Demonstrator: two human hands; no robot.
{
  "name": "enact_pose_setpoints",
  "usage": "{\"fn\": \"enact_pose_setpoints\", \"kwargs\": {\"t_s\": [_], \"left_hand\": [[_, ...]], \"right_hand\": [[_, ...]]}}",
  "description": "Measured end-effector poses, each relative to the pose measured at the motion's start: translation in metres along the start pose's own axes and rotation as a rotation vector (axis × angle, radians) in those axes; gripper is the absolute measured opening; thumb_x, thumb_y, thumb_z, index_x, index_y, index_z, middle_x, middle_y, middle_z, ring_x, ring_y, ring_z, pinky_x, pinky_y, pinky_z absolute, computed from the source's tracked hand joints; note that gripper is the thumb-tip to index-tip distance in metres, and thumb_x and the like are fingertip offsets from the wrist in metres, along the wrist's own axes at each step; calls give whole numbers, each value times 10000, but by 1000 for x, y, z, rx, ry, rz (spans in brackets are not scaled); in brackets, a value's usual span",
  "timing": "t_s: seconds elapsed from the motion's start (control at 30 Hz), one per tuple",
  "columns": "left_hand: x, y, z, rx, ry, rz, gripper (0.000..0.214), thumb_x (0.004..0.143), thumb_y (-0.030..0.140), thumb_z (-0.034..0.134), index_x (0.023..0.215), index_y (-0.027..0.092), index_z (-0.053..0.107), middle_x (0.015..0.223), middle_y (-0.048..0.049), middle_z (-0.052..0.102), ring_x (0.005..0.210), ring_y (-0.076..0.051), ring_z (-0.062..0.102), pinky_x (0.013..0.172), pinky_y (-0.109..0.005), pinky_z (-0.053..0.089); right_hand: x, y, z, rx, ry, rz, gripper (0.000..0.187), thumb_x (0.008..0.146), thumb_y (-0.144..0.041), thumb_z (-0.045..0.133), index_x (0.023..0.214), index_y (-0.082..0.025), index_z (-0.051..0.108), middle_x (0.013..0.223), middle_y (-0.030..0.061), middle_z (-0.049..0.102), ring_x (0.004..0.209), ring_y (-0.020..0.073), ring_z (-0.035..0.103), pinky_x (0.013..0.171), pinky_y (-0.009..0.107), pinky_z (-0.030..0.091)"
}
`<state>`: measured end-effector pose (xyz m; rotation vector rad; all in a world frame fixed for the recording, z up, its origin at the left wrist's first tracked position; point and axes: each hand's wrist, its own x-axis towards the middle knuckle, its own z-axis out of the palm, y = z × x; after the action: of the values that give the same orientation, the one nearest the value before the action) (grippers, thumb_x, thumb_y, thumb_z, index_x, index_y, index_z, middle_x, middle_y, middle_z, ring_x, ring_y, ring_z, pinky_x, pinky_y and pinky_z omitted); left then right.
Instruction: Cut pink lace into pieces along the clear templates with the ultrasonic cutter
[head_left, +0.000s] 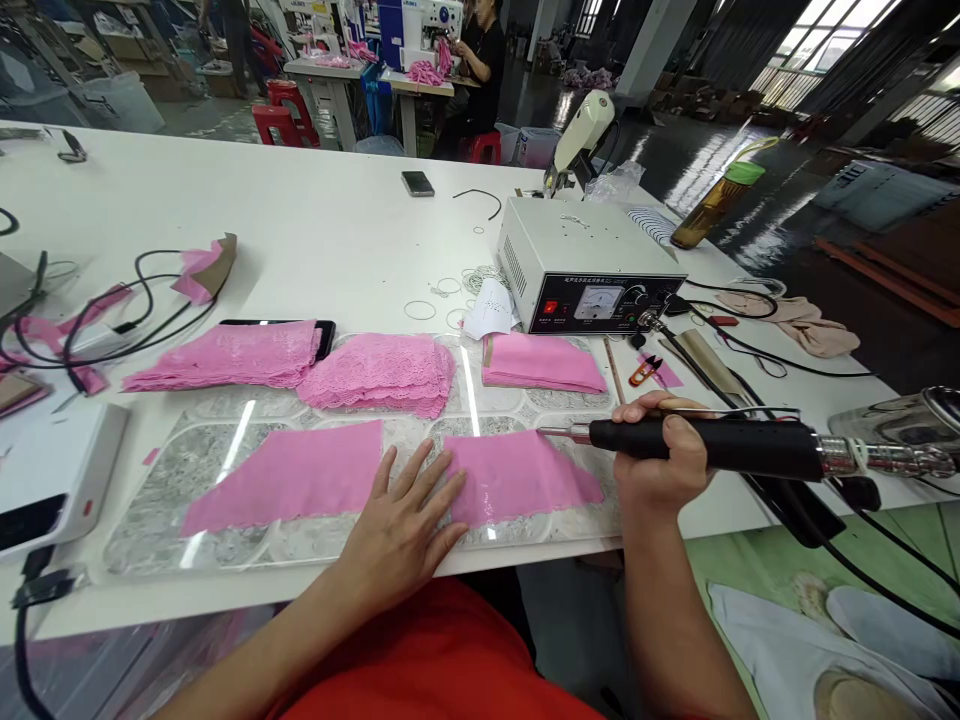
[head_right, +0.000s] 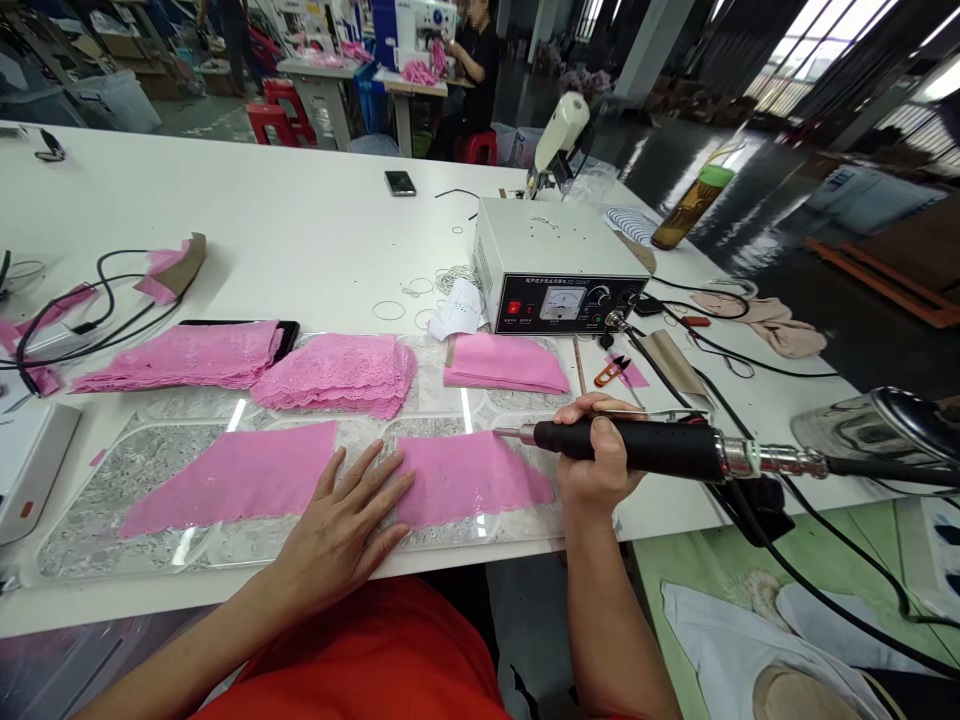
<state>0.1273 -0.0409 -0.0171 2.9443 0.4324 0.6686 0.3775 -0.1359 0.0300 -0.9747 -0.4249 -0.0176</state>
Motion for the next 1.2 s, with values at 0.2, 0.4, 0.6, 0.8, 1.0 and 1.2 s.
{"fn": "enact_pose_setpoints", "kwargs": {"t_s": [0.2, 0.4, 0.6, 0.8, 1.0, 1.2], "left_hand": [[0, 1, 0, -8, 4, -6, 392, 951, 348, 483, 1310, 204, 546, 1379, -85, 540, 1380, -297, 358, 1175, -536, 144], [1, 2, -1, -15, 3, -8, 380, 960, 354, 465, 1296, 201, 559, 1379, -72, 542, 1385, -303, 347, 1177, -532, 135], [0, 2, -1, -24, -14, -15, 376, 957, 359, 479, 1287, 201, 567, 1388, -74, 533, 1393, -306, 332, 1173, -540, 138], [-1, 1, -2, -13, -23, -14, 380, 954, 349, 486, 1295, 200, 560, 1390, -74, 531, 1394, -308, 329, 1171, -544, 146], [0, 3, -3, -19, -27, -17, 373, 958, 354, 482, 1283, 192, 569, 1380, -75, 541, 1389, -310, 339, 1169, -552, 146], [-1, 5, -2, -43, 2, -42, 400, 947, 429, 496, 1255, 190, 583, 1370, -70, 552, 1367, -307, 373, 1174, -544, 122]], "right_hand": [[0, 1, 1, -30, -12, -50, 54, 618, -219, 530, 665, -197, 544, 635, -30, 565, 514, 113, 510, 504, 289, 456], [0, -1, 1, 12, -11, -50, 89, 613, -206, 532, 691, -180, 566, 657, -16, 570, 510, 110, 511, 501, 284, 444], [-9, -2, 8, 44, -81, 0, 104, 631, -221, 540, 727, -187, 563, 700, -16, 562, 530, 104, 512, 515, 283, 447], [-12, 1, 13, 53, -119, 10, 99, 631, -219, 554, 725, -189, 563, 693, -17, 564, 519, 101, 501, 505, 286, 453], [-12, 1, 12, 14, -134, 3, 81, 630, -206, 542, 708, -185, 548, 683, -14, 566, 525, 109, 513, 516, 294, 460], [-14, 0, 15, 19, -137, 22, 98, 611, -194, 533, 707, -185, 548, 668, -16, 560, 520, 109, 501, 503, 286, 451]]}}
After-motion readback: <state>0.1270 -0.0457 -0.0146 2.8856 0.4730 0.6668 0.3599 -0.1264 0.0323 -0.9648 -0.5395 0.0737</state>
